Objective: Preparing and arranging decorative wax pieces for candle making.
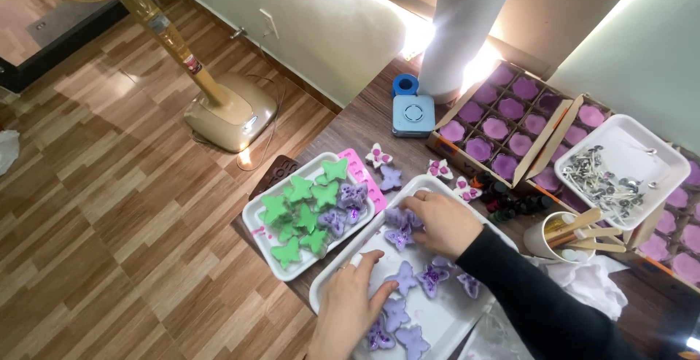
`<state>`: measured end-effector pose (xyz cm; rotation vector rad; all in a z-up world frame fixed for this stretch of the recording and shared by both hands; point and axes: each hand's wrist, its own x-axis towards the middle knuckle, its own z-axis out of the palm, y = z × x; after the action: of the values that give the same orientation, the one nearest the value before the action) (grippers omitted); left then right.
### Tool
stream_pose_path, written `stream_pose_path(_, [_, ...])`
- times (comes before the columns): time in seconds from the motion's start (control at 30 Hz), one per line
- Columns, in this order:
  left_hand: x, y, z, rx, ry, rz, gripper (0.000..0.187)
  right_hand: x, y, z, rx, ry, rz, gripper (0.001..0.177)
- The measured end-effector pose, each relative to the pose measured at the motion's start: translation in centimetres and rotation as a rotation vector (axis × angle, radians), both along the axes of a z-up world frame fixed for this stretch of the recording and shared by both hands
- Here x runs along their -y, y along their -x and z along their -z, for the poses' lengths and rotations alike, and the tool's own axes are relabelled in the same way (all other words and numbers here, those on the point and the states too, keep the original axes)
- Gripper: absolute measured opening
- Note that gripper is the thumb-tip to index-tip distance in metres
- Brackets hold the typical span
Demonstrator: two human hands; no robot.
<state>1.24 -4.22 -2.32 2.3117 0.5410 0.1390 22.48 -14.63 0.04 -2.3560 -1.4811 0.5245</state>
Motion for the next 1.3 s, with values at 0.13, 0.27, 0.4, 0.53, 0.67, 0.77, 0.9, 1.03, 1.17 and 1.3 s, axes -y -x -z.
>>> stream_pose_path(0.13, [0.9,-1.0,0.9,0.05,-0.009,-0.052,0.053,-0.9,1.3,0.8,0.067,0.013,0.139,0.052])
stream_pose_path(0.27, [1.6,-2.1,-0.1,-0.045,0.003,-0.093,0.063,-1.0,0.9,2.4,0.088,-0.014,0.236,0.043])
stream_pose_path(0.4, [2.6,-1.9,-0.9,-0.177,-0.018,0.003,0.073,-0.1,-1.7,3.7,-0.033,-0.06,0.272,0.043])
stream_pose_path(0.53, [3.6,-1.5,0.0,-0.123,-0.052,0.077,0.08,-0.3,-2.2,2.2,0.003,-0.171,0.291,0.039])
stream_pose_path(0.67, [3.7,-1.6,1.1,-0.083,-0.111,0.093,0.07,-0.7,-2.5,1.3,-0.101,-0.115,0.328,0.043])
stream_pose_path(0.77, [3.5,-1.7,1.3,-0.127,-0.124,0.099,0.057,-0.9,-3.3,0.8,-0.139,-0.103,0.355,0.041])
stream_pose_path(0.9, [3.2,-1.8,1.0,-0.149,-0.107,0.109,0.057,-1.5,-4.5,1.4,-0.074,-0.35,0.373,0.036])
stream_pose_path(1.03, [3.2,-2.1,1.2,-0.119,-0.108,0.128,0.069,-2.9,-4.5,3.4,0.088,-0.364,0.364,0.031])
stream_pose_path(1.17, [3.2,-2.2,1.0,-0.134,-0.079,0.124,0.067,-3.7,-4.3,4.6,0.125,-0.272,0.419,0.03])
stream_pose_path(1.3, [2.9,-1.7,0.9,-0.122,-0.067,0.117,0.059,-3.3,-4.8,5.9,0.131,-0.362,0.361,0.03])
